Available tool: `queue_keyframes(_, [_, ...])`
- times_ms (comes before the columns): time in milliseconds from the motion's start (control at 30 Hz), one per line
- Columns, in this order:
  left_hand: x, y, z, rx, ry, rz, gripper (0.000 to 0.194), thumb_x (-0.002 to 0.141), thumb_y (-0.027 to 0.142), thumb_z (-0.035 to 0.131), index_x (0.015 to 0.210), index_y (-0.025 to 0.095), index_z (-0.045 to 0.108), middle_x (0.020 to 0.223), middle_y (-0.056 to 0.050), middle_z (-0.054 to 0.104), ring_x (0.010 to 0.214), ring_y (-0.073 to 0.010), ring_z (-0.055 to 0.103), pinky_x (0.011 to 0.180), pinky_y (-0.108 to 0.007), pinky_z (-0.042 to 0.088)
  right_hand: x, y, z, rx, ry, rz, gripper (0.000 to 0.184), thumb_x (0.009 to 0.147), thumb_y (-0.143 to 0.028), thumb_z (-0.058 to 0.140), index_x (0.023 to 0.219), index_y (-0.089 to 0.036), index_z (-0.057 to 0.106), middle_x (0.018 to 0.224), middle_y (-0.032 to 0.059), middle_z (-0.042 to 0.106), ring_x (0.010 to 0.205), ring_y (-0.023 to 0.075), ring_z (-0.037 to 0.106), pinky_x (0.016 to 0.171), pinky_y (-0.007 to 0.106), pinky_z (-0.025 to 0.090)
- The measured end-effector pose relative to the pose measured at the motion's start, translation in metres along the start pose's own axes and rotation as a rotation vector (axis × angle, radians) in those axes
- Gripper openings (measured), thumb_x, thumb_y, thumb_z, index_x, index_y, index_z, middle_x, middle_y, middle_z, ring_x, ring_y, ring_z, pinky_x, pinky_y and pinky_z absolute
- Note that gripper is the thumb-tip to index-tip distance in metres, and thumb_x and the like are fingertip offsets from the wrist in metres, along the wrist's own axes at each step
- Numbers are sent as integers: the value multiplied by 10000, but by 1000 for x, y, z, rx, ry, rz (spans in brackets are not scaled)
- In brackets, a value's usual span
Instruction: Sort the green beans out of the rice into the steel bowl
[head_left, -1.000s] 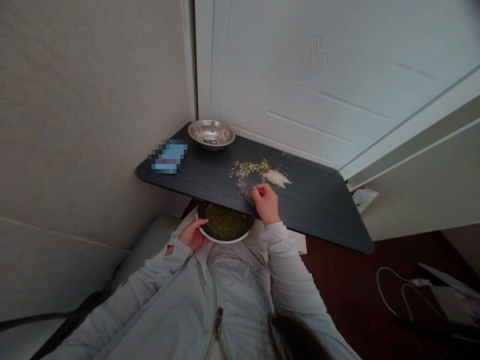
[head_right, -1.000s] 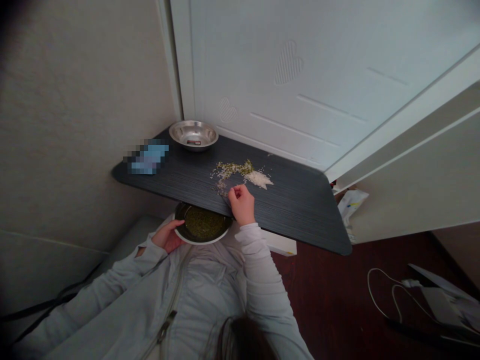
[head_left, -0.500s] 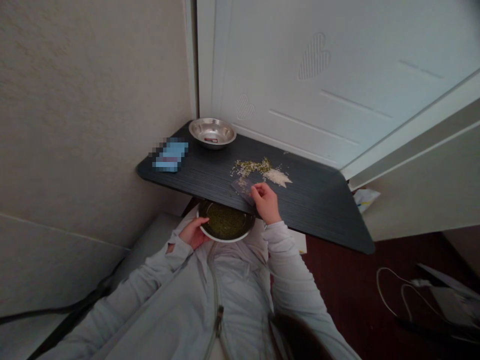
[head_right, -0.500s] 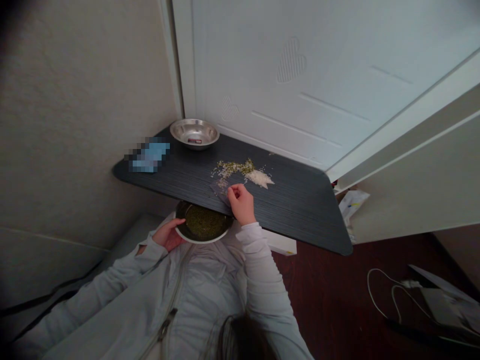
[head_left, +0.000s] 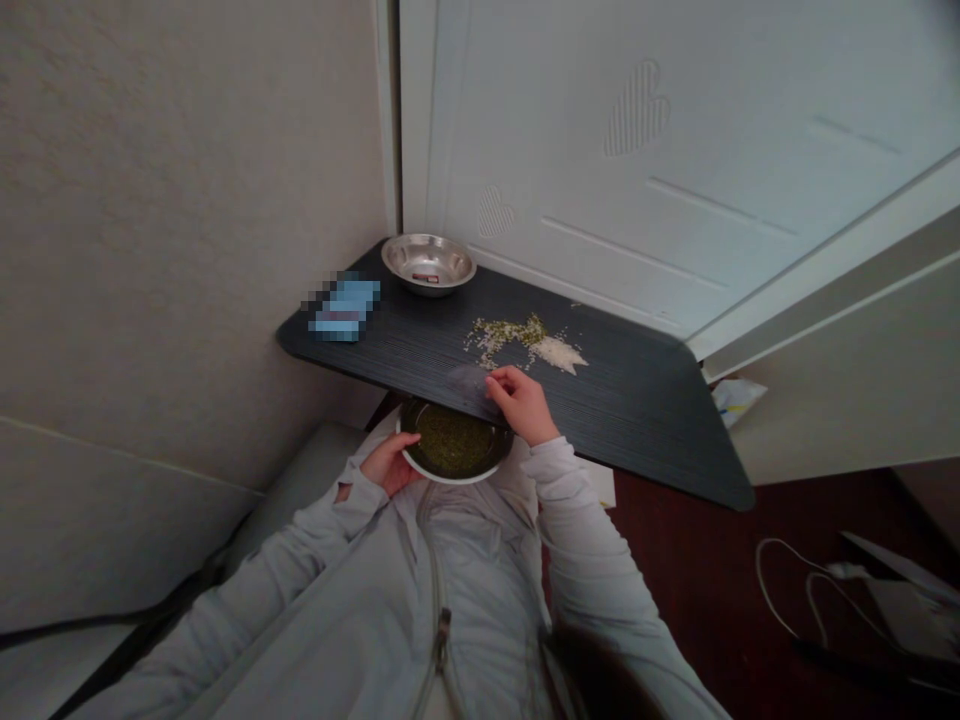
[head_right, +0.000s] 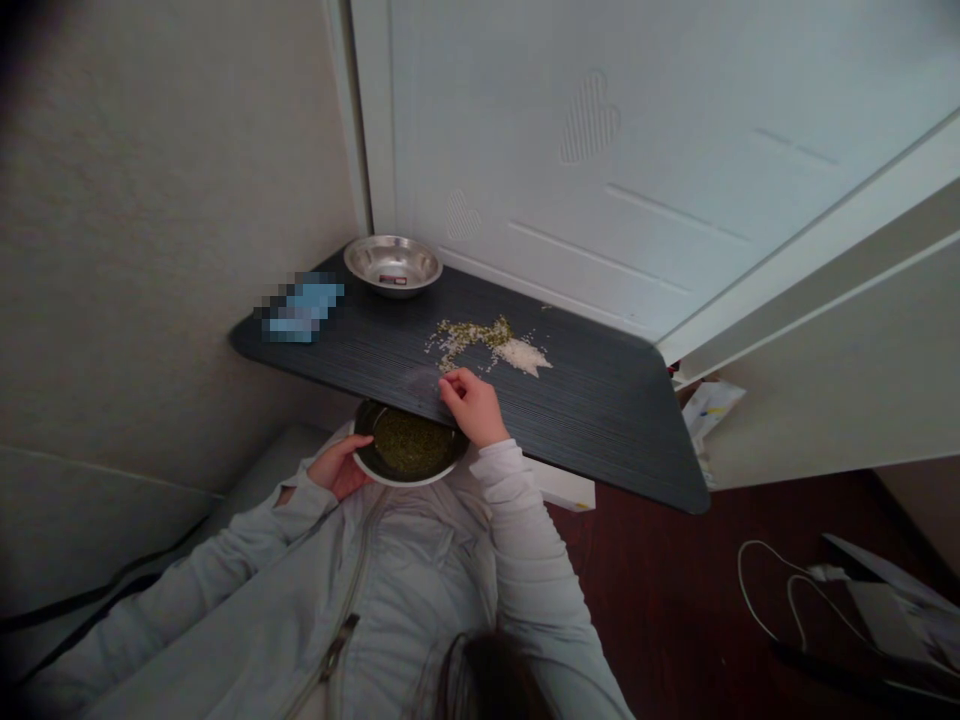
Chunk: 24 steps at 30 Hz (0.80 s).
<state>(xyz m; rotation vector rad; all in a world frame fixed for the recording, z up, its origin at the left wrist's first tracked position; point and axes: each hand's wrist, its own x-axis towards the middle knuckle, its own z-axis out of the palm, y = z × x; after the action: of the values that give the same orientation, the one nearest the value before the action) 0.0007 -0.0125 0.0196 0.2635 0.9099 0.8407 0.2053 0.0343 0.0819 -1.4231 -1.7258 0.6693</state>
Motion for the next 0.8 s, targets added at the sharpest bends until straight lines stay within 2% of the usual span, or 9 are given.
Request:
queue_keyframes(300, [-2,1,3,-11,28,-7,414,765,123,475,1171,89,551,754,-70,755,915,-252,665,871,-411,497,-2,5,1,-13,-78,-49,283,777,-408,496,860,-182,644,639,-2,611,589,136,561,597,253,421])
queue_keyframes(533, [-1,1,2,-23,1,-11,408,756,135,482,1153,98,567,780,-72,755,956,-254,650,872,-392,494,-3,3,0,72,-100,-16,254,759,-394,521,831,-185,647,589,-9,612,556,130,568,575,246,427])
queue_keyframes(700, [2,-1,-2,-18,-15,6,438,720,142,530,1156,114,564,835,-86,752,973,-266,641,849,-402,506,-2,3,1,128,-37,-6,257,766,-408,512,824,-187,629,577,-9,604,566,136,578,590,253,440])
queue_keyframes(800, [3,-2,-3,-29,-32,6,443,714,142,539,1156,108,563,888,-103,745,989,-273,633,848,-400,505,0,0,6,83,3,-16,269,776,-417,497,842,-194,631,582,-10,605,567,138,575,587,252,439])
